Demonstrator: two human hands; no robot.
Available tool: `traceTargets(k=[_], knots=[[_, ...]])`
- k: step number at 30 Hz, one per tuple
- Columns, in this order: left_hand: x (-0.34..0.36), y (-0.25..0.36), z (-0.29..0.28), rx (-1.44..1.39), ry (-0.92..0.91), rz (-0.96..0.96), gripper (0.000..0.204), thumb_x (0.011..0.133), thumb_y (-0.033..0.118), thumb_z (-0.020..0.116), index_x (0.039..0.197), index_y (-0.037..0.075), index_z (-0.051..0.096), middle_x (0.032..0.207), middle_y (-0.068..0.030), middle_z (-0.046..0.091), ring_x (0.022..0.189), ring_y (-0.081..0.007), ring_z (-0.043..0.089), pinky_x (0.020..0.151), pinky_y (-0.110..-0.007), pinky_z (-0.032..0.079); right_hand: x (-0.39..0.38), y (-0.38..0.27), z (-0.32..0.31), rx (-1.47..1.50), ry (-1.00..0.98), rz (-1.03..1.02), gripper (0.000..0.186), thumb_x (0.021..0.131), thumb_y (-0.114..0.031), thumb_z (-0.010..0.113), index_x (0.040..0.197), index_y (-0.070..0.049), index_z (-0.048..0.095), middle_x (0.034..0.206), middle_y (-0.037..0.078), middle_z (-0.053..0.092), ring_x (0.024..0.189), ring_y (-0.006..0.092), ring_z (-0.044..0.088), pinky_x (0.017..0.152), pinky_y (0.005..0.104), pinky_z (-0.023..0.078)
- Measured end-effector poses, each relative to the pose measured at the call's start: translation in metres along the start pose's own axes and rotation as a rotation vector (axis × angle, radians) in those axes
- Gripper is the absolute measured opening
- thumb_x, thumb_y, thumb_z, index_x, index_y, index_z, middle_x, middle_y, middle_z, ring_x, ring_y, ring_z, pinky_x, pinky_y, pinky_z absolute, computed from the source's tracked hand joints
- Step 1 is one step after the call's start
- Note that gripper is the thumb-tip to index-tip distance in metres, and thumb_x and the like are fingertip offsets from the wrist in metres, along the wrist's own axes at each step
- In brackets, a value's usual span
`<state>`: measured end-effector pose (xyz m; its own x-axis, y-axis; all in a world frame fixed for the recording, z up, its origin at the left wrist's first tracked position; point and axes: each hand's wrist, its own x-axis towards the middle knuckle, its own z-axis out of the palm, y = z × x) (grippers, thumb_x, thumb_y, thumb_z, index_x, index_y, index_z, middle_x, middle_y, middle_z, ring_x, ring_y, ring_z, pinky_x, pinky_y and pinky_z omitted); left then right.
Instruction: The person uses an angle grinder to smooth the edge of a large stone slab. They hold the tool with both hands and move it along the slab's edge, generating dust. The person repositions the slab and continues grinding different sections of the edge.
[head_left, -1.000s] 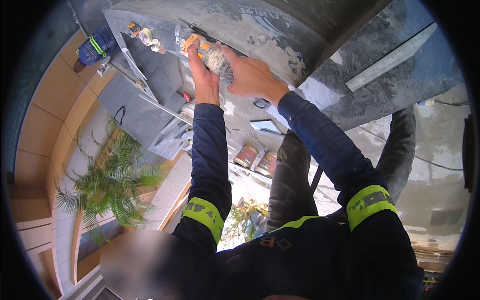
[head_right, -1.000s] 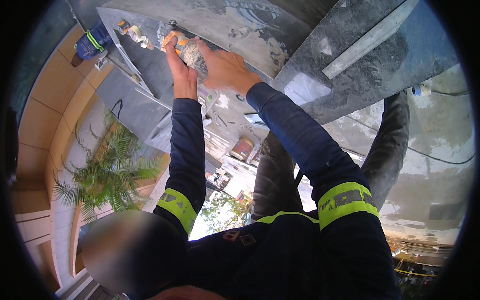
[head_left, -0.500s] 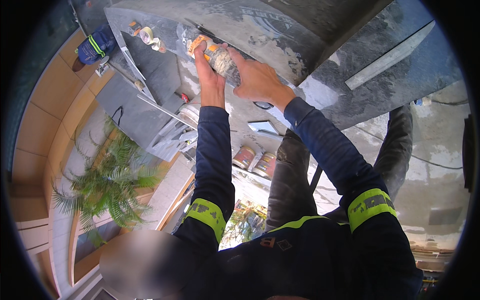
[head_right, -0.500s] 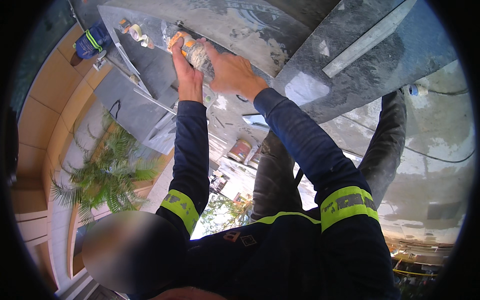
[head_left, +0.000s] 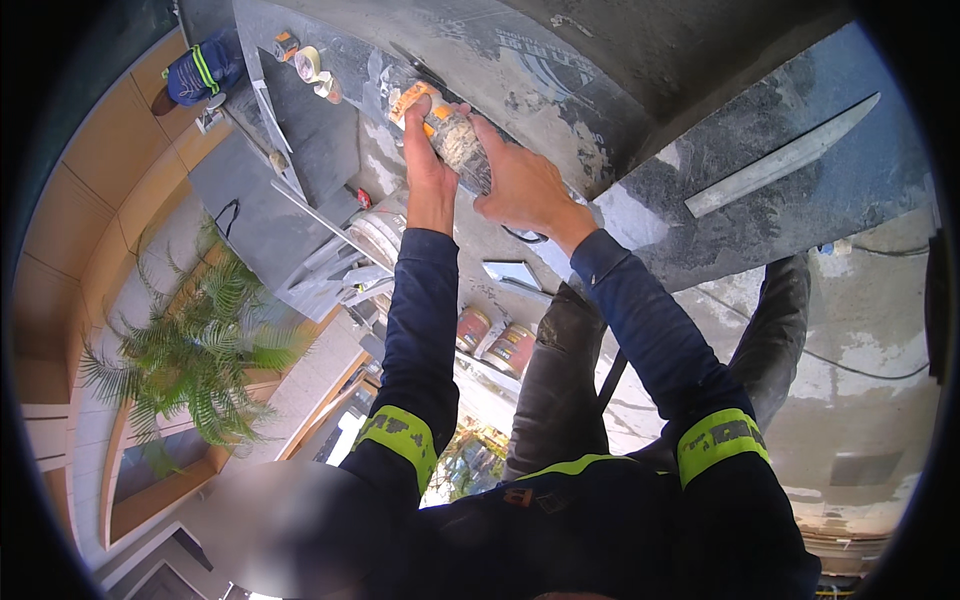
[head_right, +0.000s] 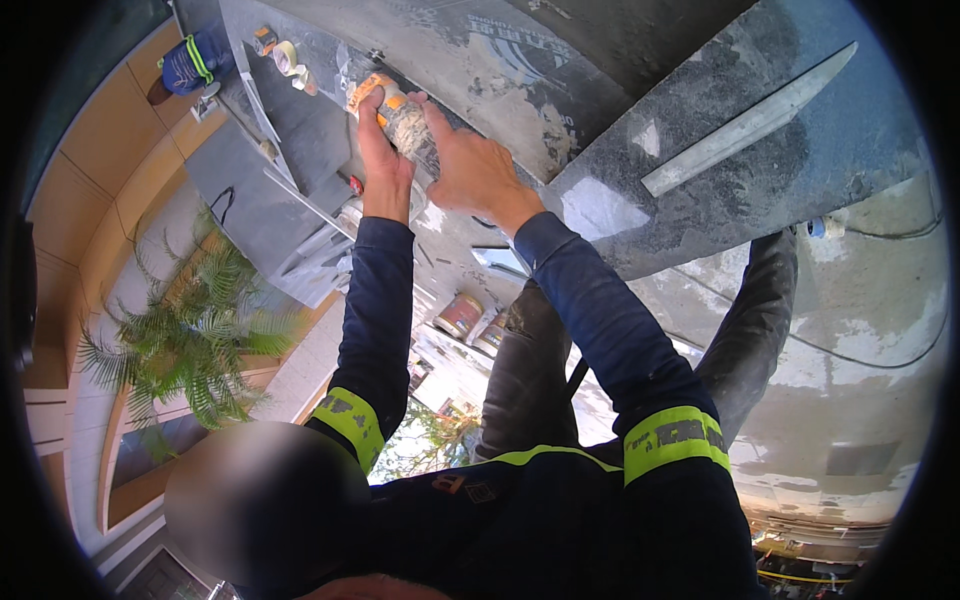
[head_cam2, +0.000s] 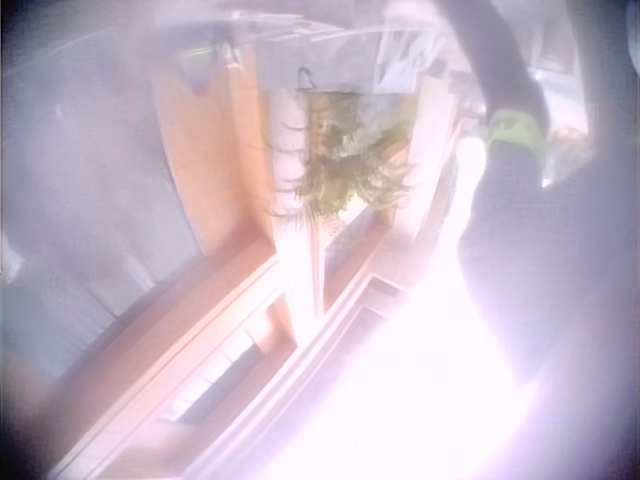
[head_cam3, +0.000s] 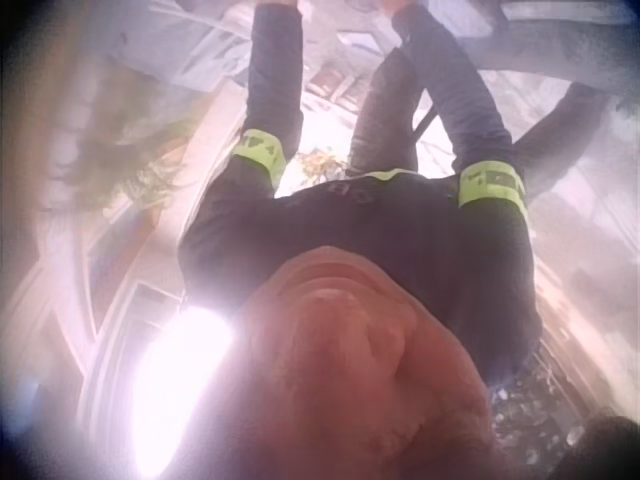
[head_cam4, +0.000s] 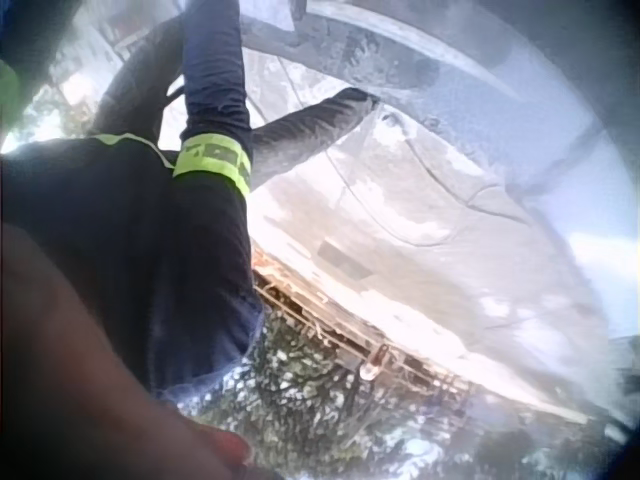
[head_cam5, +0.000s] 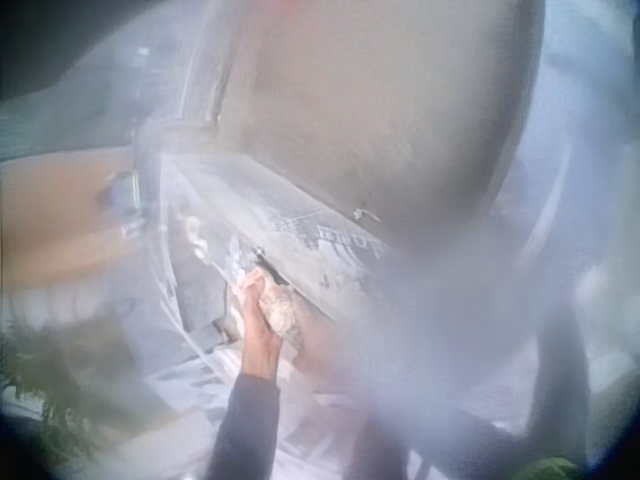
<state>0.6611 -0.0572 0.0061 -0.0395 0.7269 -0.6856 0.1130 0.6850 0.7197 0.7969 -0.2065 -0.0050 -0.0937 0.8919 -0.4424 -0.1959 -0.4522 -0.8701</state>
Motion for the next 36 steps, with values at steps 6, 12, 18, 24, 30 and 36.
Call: traceTargets(k=[6, 12, 18, 24, 30, 36], knots=[[0.001, 0.0, -0.001, -0.035, 0.038, -0.052, 0.046, 0.102, 0.033, 0.074, 0.135, 0.005, 0.06, 0.106, -0.0174, 0.074, 0.099, -0.0341, 0.078, 0.086, -0.048, 0.068, 0.005, -0.002, 0.0, -0.007, -0.02, 0.024, 0.12, 0.072, -0.013, 0.079, 0.178, -0.012, 0.022, 0.105, 0.03, 0.078, 0.101, 0.0514, 0.077, 0.091, 0.0587, 0.06], [0.004, -0.001, -0.003, -0.022, 0.048, -0.038, 0.045, 0.103, 0.034, 0.072, 0.134, 0.004, 0.06, 0.105, -0.0189, 0.075, 0.095, -0.0341, 0.078, 0.084, -0.048, 0.069, 0.008, -0.003, -0.001, -0.01, -0.042, 0.041, 0.117, 0.073, -0.014, 0.079, 0.176, -0.01, 0.025, 0.107, 0.029, 0.078, 0.103, 0.0512, 0.077, 0.092, 0.0584, 0.06], [-0.001, -0.004, 0.0, -0.012, 0.013, -0.013, 0.041, 0.105, 0.035, 0.069, 0.131, 0.005, 0.061, 0.103, -0.0199, 0.076, 0.092, -0.0338, 0.079, 0.083, -0.047, 0.068, 0.002, -0.002, 0.0, -0.031, 0.012, 0.021, 0.11, 0.075, -0.013, 0.078, 0.174, -0.01, 0.03, 0.097, 0.023, 0.078, 0.096, 0.0457, 0.078, 0.086, 0.0539, 0.059], [-0.009, -0.005, 0.005, 0.011, 0.05, -0.019, 0.042, 0.105, 0.037, 0.068, 0.131, 0.004, 0.061, 0.105, -0.0214, 0.077, 0.094, -0.0342, 0.079, 0.087, -0.048, 0.068, -0.005, 0.002, -0.001, -0.023, 0.036, 0.002, 0.107, 0.076, -0.013, 0.079, 0.173, -0.011, 0.033, 0.09, 0.02, 0.078, 0.092, 0.044, 0.078, 0.082, 0.0532, 0.057], [-0.008, -0.004, 0.002, -0.007, 0.012, -0.053, 0.044, 0.104, 0.037, 0.069, 0.129, 0.002, 0.06, 0.104, -0.0207, 0.077, 0.093, -0.0339, 0.079, 0.086, -0.048, 0.068, -0.008, 0.001, -0.002, -0.02, 0.03, -0.001, 0.108, 0.075, -0.013, 0.078, 0.173, -0.01, 0.033, 0.091, 0.019, 0.078, 0.092, 0.0443, 0.078, 0.082, 0.0539, 0.058], [0.009, 0.007, 0.0, -0.083, 0.024, -0.087, 0.037, 0.102, 0.033, 0.071, 0.125, 0.005, 0.062, 0.099, -0.0166, 0.074, 0.091, -0.0327, 0.077, 0.084, -0.046, 0.067, 0.012, -0.004, 0.0, -0.035, -0.002, -0.008, 0.123, 0.072, -0.012, 0.077, 0.181, -0.015, 0.019, 0.099, 0.027, 0.078, 0.097, 0.0498, 0.077, 0.086, 0.0574, 0.06]])
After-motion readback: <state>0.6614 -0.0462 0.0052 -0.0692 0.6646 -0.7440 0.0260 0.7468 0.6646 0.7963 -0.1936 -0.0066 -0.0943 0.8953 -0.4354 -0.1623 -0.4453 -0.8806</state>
